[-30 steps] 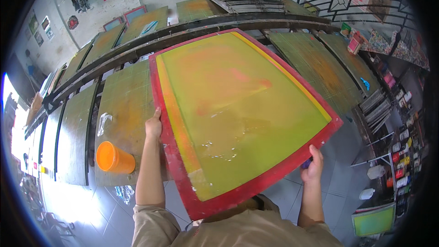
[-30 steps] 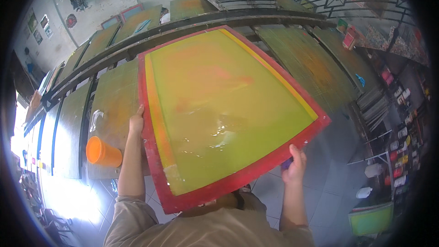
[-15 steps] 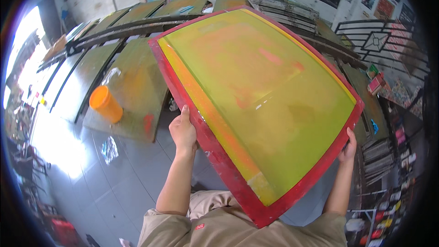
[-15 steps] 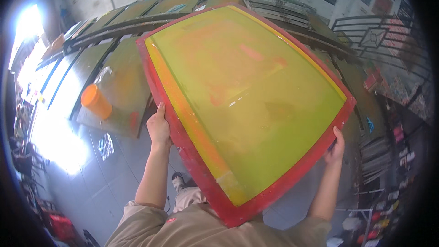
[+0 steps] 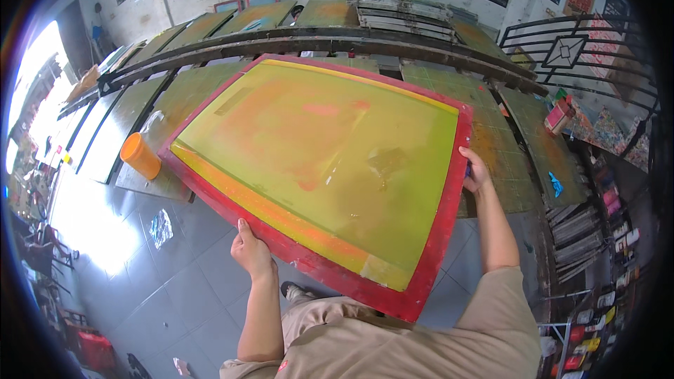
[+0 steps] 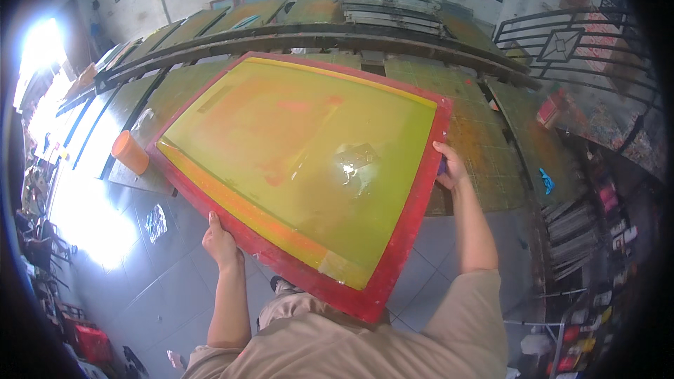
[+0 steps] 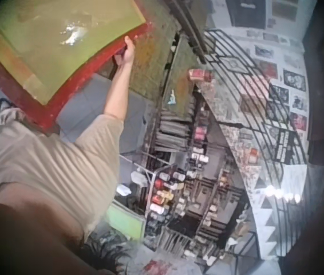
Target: The person applies a transparent protective film to a rectangular board with a red frame and yellow-green surface. They use a purple cloth to smooth the film and remove bubbles, repeatedly dipping the cloth into an orange bucket of water. The person adjusts the board's position and continues smoothing the film along the edges and center.
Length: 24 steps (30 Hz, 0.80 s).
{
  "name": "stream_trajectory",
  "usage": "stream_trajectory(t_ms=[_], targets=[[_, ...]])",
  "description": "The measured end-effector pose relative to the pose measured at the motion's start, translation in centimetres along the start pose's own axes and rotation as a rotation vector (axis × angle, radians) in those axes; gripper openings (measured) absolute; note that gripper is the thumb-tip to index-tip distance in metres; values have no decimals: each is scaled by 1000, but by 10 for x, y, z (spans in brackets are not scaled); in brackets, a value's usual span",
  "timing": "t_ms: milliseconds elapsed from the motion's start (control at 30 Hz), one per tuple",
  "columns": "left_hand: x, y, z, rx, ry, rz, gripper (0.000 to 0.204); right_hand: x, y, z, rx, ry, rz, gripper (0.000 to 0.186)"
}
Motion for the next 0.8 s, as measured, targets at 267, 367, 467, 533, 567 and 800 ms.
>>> stream_trajectory(t_ms=[267,367,467,533,567,800], targets=[[8,17,-6,-44,-188,104,45,27,-12,14,-60,16,-42,41],[4,22,-7,-26,-197,117,46,29,-16,8,-48,59,-71,39],[2,25,-15,4,-192,105,44,34,-17,7,-76,54,-36,40],[0,27,-21,56,-187,72,41,40,-21,1,-77,84,0,39],[-2,31,-21,82,-175,52,41,42,-24,-2,-78,113,-3,39],[-4,46,-48,207,-155,-42,37,61,-38,-24,-223,501,47,31]])
Point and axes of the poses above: each hand's wrist, its own y-axis away from the middle knuckle, its own x-axis out of the back of the hand, z = x × y, the point moved 7 cm from there along -y, towards the middle knuckle, and after that the axes turned 1 degree about -y, right-handed, at the moved point
